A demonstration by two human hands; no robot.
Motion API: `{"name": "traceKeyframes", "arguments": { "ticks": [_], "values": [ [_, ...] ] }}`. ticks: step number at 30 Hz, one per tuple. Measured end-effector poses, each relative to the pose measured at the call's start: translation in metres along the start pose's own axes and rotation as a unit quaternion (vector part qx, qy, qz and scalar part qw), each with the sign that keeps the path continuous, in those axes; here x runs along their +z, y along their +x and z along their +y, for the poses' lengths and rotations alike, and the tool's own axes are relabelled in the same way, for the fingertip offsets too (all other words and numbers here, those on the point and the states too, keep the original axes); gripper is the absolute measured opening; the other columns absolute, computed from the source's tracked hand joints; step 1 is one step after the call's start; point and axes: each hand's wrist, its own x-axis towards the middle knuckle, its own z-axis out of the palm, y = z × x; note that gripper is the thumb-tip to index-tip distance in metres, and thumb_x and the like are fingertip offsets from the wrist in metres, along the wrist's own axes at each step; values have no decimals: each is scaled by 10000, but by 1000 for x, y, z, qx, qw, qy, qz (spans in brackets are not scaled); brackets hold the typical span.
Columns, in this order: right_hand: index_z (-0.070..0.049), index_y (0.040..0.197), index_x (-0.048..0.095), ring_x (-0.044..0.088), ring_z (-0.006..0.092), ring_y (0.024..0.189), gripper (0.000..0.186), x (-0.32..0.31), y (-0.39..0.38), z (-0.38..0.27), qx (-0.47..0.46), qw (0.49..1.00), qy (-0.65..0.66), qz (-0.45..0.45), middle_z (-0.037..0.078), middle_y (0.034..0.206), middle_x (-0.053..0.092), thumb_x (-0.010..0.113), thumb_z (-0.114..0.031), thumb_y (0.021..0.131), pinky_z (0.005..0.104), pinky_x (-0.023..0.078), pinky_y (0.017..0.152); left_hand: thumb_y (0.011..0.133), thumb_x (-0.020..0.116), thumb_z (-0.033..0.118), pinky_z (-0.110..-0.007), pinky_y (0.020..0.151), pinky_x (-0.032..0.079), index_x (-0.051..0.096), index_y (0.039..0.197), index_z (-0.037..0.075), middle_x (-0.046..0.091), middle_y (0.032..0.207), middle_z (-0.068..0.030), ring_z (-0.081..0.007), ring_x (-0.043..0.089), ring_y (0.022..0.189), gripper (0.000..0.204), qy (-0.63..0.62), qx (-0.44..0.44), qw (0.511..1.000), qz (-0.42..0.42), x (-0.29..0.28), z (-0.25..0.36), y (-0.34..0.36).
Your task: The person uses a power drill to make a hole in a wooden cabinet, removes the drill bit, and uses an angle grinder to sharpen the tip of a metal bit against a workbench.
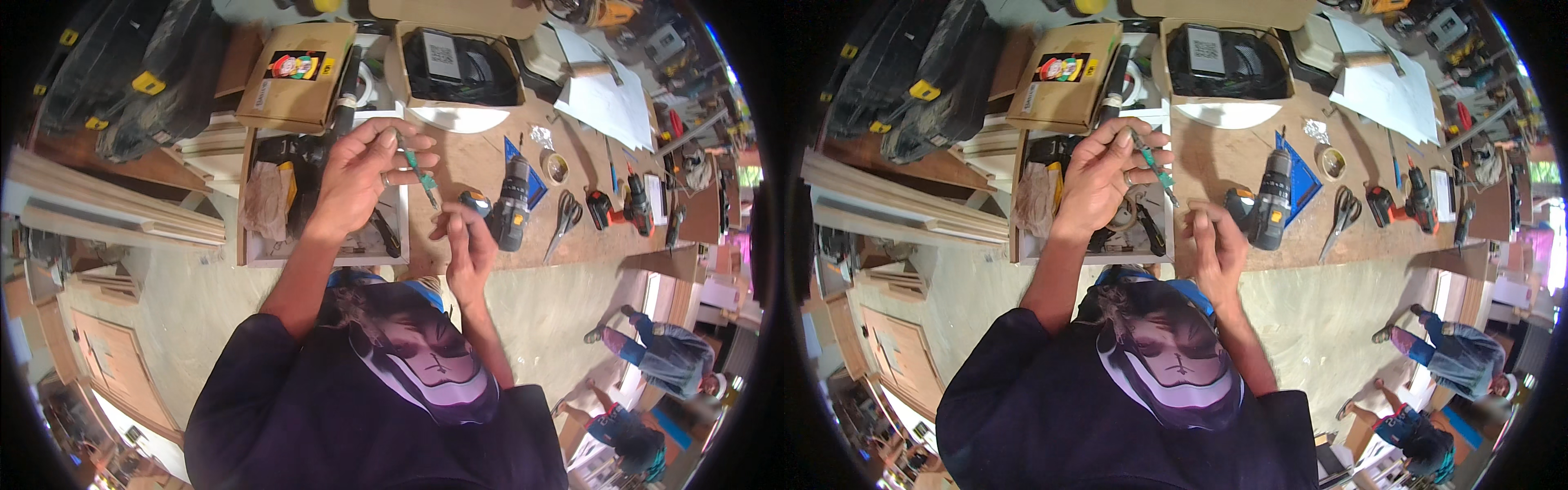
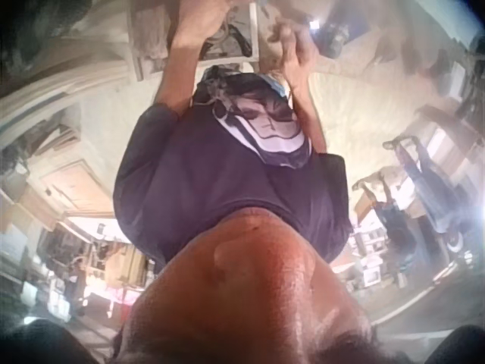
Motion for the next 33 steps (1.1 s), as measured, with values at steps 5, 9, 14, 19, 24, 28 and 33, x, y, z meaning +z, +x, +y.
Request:
{"name": "traceKeyframes", "arguments": {
  "ticks": [5, 9, 14, 19, 24, 28, 33],
  "values": [
    [38, 1170, 684, 643, 133, 756, 291, 4, 30, -33, 32, 994, 94, -40, 81, 953, 699, 574, -225, 1113, 279, 529, 720, 1137, 488, 250, -417, 891, 645, 597, 1302, 12, 717, 1217, -174, -290, 748, 1093, 309, 5, 5, 1000, -9, 19, 8, 0],
    [50, 1150, 685, 650, 144, 736, 356, -1, 33, -37, 49, 985, 152, -61, 97, 907, 710, 554, -280, 1121, 281, 527, 701, 1137, 490, 250, -423, 880, 652, 600, 1293, 6, 718, 1196, -168, -294, 747, 1094, 310, 18, 16, 1000, -14, 26, 12, 0],
    [56, 1144, 692, 651, 150, 718, 388, 3, 37, -50, 74, 979, 166, -88, 100, 871, 714, 549, -304, 1123, 285, 531, 690, 1137, 491, 247, -430, 869, 657, 601, 1287, 7, 716, 1178, -157, -290, 748, 1084, 304, 17, 21, 1000, -11, 24, 12, -2],
    [75, 1157, 685, 667, 181, 744, 378, 8, 40, -52, 61, 979, 167, -104, 137, 892, 710, 545, -273, 1116, 296, 533, 625, 1137, 492, 249, -434, 866, 659, 601, 1278, 16, 715, 1169, -143, -268, 750, 1059, 293, 10, 24, 1000, -6, 23, 18, -3],
    [69, 1125, 696, 658, 160, 693, 406, 13, 42, -58, 56, 977, 173, -113, 117, 878, 714, 553, -311, 1119, 285, 536, 637, 1134, 502, 267, -436, 858, 659, 608, 1261, 23, 717, 1167, -141, -244, 745, 1041, 295, 24, 25, 999, 10, 24, 22, -6],
    [68, 1132, 693, 660, 152, 708, 376, 13, 44, -58, 54, 976, 172, -126, 113, 883, 715, 567, -286, 1113, 275, 535, 648, 1129, 519, 275, -415, 857, 644, 620, 1255, 30, 719, 1170, -135, -225, 736, 1042, 293, 41, 30, 999, 19, 24, 25, -7],
    [51, 1149, 689, 654, 121, 735, 189, 17, 43, -61, 28, 984, 140, -109, 83, 906, 723, 681, -100, 1035, 262, 536, 665, 1123, 540, 248, -360, 858, 609, 654, 1248, 37, 716, 1145, -103, -182, 711, 1010, 271, 80, 43, 996, 23, 22, 24, -7]
  ]
}}
